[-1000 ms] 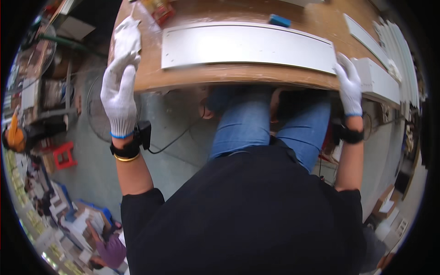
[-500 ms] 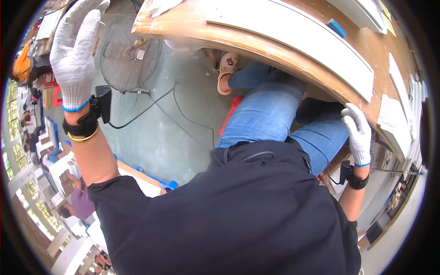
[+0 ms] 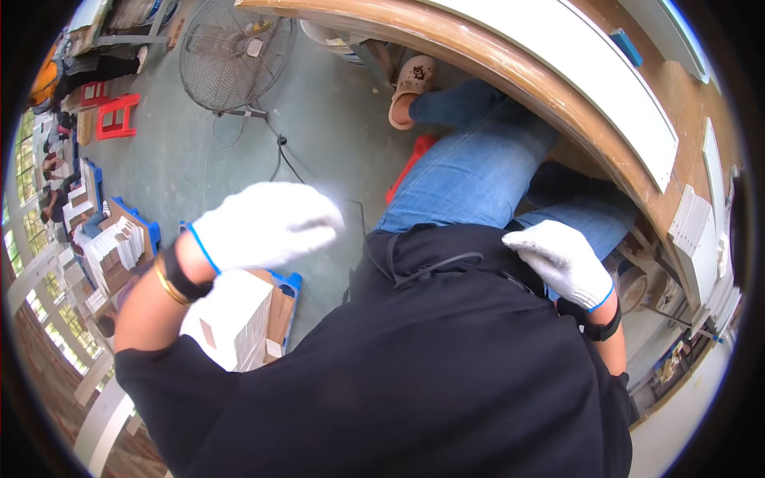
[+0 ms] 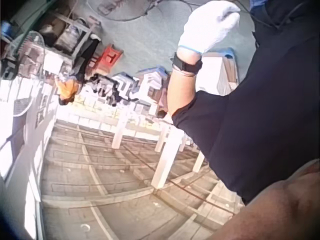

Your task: Refurbishing white furniture panels by applying glue, scraping with a tool, and wiping with a cloth.

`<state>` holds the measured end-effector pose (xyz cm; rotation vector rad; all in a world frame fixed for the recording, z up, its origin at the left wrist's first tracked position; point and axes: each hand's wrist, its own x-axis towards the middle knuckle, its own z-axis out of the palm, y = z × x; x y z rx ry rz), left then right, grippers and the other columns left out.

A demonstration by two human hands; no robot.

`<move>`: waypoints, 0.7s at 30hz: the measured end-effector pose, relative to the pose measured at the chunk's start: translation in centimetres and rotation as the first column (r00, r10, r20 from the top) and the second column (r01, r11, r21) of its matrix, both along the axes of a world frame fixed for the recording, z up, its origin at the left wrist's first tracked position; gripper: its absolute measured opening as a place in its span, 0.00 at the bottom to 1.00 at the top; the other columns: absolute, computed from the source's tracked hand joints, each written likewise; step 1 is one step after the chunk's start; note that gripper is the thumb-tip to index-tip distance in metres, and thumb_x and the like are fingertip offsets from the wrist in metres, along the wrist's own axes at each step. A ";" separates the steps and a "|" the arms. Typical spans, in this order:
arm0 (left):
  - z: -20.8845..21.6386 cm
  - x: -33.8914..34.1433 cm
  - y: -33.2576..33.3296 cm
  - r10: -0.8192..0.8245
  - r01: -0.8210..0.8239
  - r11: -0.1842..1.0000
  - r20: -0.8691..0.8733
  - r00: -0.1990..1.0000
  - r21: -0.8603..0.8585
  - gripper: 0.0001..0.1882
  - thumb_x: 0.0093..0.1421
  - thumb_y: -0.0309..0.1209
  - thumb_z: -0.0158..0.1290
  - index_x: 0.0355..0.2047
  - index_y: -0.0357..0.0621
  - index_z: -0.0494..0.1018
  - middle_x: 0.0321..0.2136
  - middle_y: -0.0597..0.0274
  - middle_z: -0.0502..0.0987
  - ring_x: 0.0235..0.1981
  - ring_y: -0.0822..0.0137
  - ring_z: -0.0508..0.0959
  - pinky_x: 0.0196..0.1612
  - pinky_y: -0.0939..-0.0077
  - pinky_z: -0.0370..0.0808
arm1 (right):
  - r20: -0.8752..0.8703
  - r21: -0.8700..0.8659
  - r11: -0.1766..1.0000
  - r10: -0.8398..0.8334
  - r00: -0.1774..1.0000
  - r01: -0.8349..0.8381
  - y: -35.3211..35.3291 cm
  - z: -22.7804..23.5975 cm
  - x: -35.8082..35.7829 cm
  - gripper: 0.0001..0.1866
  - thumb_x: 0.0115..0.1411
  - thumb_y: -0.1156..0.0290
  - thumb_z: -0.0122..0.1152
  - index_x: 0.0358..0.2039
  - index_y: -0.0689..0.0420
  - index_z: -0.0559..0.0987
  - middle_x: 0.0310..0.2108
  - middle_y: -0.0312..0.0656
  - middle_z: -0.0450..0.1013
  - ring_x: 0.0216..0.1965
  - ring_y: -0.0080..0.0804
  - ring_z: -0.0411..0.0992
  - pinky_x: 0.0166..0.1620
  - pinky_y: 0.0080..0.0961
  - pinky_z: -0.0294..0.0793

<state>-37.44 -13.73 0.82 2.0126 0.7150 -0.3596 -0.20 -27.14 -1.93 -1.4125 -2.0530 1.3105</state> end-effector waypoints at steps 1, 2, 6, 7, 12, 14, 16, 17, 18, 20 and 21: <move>-0.7 0.2 -1.4 -0.025 0.025 0.999 0.007 1.000 -0.041 0.12 0.60 0.38 0.51 0.36 0.46 0.76 0.31 0.56 0.76 0.35 0.53 0.77 0.40 0.64 0.74 | 0.045 -0.080 0.997 0.021 0.999 -0.018 0.1 0.4 0.3 0.12 0.53 0.76 0.61 0.40 0.56 0.80 0.35 0.41 0.77 0.37 0.40 0.74 0.42 0.31 0.73; -1.3 0.3 -2.8 -0.048 0.050 0.997 0.044 0.998 -0.053 0.11 0.60 0.39 0.51 0.36 0.47 0.77 0.31 0.56 0.76 0.35 0.53 0.77 0.40 0.64 0.74 | 0.089 -0.159 0.987 0.046 0.995 -0.032 0.1 0.7 0.5 0.12 0.53 0.76 0.61 0.40 0.56 0.80 0.35 0.41 0.77 0.37 0.40 0.74 0.41 0.31 0.73; -1.7 1.3 -6.5 -0.065 0.055 0.957 -0.026 0.998 -0.284 0.12 0.58 0.41 0.53 0.36 0.47 0.77 0.32 0.56 0.76 0.36 0.54 0.77 0.41 0.63 0.74 | -0.013 -0.181 0.979 -0.098 0.995 0.095 -0.2 1.0 0.7 0.13 0.54 0.74 0.62 0.42 0.57 0.79 0.38 0.44 0.76 0.40 0.38 0.75 0.44 0.30 0.73; -1.6 1.5 -6.9 -0.051 0.044 0.957 -0.016 0.999 -0.285 0.14 0.58 0.41 0.54 0.37 0.46 0.77 0.32 0.56 0.77 0.36 0.55 0.77 0.41 0.64 0.74 | -0.054 -0.152 0.975 -0.170 0.984 0.160 0.0 1.0 0.6 0.15 0.54 0.72 0.62 0.44 0.58 0.78 0.41 0.45 0.75 0.42 0.38 0.74 0.47 0.29 0.72; -0.9 2.8 -6.5 0.062 -0.083 0.948 -0.077 0.995 -0.306 0.14 0.60 0.40 0.53 0.40 0.45 0.77 0.34 0.55 0.78 0.38 0.55 0.78 0.43 0.66 0.74 | -0.200 -0.243 0.969 -0.098 0.975 0.047 2.7 1.9 -2.2 0.28 0.56 0.61 0.63 0.54 0.59 0.71 0.51 0.49 0.70 0.51 0.41 0.70 0.56 0.31 0.67; -0.7 3.3 -5.5 0.171 -0.178 0.944 -0.050 0.984 -0.278 0.14 0.61 0.39 0.51 0.41 0.44 0.77 0.35 0.54 0.78 0.38 0.57 0.78 0.44 0.68 0.74 | -0.252 -0.203 0.970 0.083 0.964 -0.136 3.5 1.7 -3.5 0.30 0.56 0.58 0.62 0.55 0.60 0.70 0.49 0.48 0.72 0.51 0.42 0.70 0.54 0.34 0.68; -0.5 3.7 -4.3 0.257 -0.266 0.938 -0.066 0.964 -0.221 0.13 0.62 0.36 0.51 0.41 0.43 0.76 0.34 0.56 0.78 0.37 0.63 0.78 0.43 0.71 0.74 | -0.300 -0.214 0.945 0.177 0.938 -0.247 3.7 1.2 -4.4 0.21 0.58 0.60 0.59 0.48 0.60 0.75 0.40 0.48 0.76 0.44 0.45 0.73 0.48 0.34 0.71; -0.7 3.7 -3.8 0.277 -0.291 0.936 -0.094 0.956 -0.199 0.12 0.62 0.35 0.52 0.41 0.42 0.76 0.34 0.57 0.78 0.37 0.66 0.78 0.42 0.73 0.74 | -0.306 -0.201 0.939 0.211 0.928 -0.280 3.7 1.2 -4.6 0.19 0.59 0.61 0.58 0.46 0.60 0.76 0.39 0.48 0.76 0.43 0.45 0.73 0.47 0.34 0.72; -0.9 3.7 -3.3 0.299 -0.317 0.932 -0.122 0.946 -0.177 0.12 0.62 0.34 0.52 0.41 0.41 0.76 0.33 0.59 0.78 0.36 0.69 0.78 0.42 0.75 0.74 | -0.314 -0.189 0.931 0.245 0.917 -0.313 3.6 1.3 -4.7 0.17 0.59 0.62 0.58 0.44 0.59 0.77 0.38 0.48 0.76 0.41 0.45 0.74 0.47 0.34 0.72; -0.8 3.7 -2.5 0.375 -0.393 0.905 -0.128 0.918 -0.165 0.11 0.62 0.32 0.52 0.41 0.40 0.76 0.32 0.61 0.78 0.34 0.73 0.76 0.41 0.78 0.73 | -0.313 -0.155 0.922 0.295 0.903 -0.354 3.3 1.2 -5.1 0.16 0.60 0.62 0.57 0.43 0.59 0.77 0.37 0.47 0.76 0.41 0.45 0.74 0.46 0.34 0.72; -0.7 3.9 -2.1 0.394 -0.413 0.895 -0.134 0.909 -0.167 0.11 0.62 0.32 0.52 0.41 0.40 0.76 0.32 0.62 0.78 0.34 0.74 0.76 0.41 0.78 0.73 | -0.305 -0.124 0.911 0.342 0.889 -0.393 3.2 1.1 -5.2 0.15 0.61 0.62 0.56 0.42 0.58 0.77 0.36 0.46 0.76 0.40 0.44 0.74 0.45 0.34 0.72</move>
